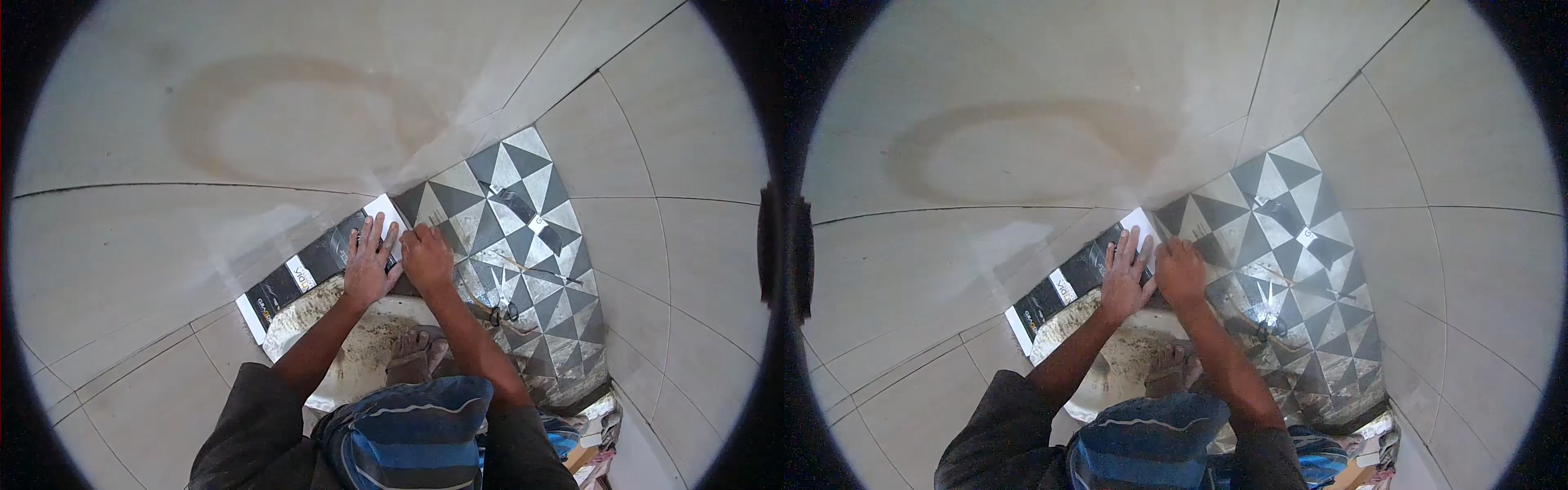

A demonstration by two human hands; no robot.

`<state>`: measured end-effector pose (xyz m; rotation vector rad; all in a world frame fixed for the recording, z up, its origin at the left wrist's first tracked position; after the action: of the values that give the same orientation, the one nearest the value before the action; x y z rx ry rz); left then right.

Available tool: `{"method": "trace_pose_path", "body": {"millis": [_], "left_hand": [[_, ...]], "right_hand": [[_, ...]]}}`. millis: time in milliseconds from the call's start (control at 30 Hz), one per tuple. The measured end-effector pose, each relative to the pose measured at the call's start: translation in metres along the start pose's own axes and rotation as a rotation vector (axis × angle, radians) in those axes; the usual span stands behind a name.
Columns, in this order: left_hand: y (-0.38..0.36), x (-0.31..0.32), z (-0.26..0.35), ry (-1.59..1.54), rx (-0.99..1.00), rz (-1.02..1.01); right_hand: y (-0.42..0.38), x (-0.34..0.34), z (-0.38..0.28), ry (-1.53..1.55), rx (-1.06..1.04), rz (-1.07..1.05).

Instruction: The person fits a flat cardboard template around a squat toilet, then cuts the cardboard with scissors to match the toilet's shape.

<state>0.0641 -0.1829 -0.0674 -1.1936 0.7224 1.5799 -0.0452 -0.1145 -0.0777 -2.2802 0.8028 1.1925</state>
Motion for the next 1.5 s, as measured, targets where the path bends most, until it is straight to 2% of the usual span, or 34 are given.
{"method": "trace_pose_path", "body": {"millis": [67,333,500,667,767,1000,1100,1267,1500], "left_hand": [[0.000,0.000,0.000,-0.003,0.003,0.003],[0.001,0.004,-0.002,0.009,-0.018,-0.066],[0.001,0.004,-0.003,0.014,-0.009,-0.048],[0.001,0.001,-0.001,0.002,-0.014,-0.051],[-0.001,0.001,-0.003,-0.008,-0.021,-0.056],[0.000,0.001,-0.004,-0.026,-0.036,-0.055],[0.000,0.004,-0.005,-0.034,-0.032,-0.034],[0.000,0.005,-0.007,-0.032,-0.020,-0.022],[0.000,0.006,-0.008,-0.069,-0.021,-0.032]], "right_hand": [[-0.001,0.004,0.000,-0.054,-0.059,0.008],[-0.003,0.012,-0.007,-0.069,-0.042,-0.066],[0.000,0.016,-0.008,-0.088,-0.073,0.029],[0.008,0.007,-0.007,-0.058,0.004,-0.107],[0.012,0.002,-0.013,0.016,0.077,-0.101],[0.016,0.018,-0.010,-0.064,0.006,-0.110],[0.016,0.018,-0.014,-0.025,-0.021,-0.036],[0.023,0.017,-0.009,0.112,0.140,-0.129],[0.044,0.007,-0.022,0.074,0.080,-0.327]]}}
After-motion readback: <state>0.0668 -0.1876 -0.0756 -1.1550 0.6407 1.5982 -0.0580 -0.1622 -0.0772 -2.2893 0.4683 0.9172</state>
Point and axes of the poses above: each hand's wrist, its own y-axis towards the middle knuckle, its own x-axis out of the palm, z = x × y, the point moved 5 cm from there along y, towards the middle knuckle, and after that the axes turned 11 degrees about x, right-handed, at the moved point
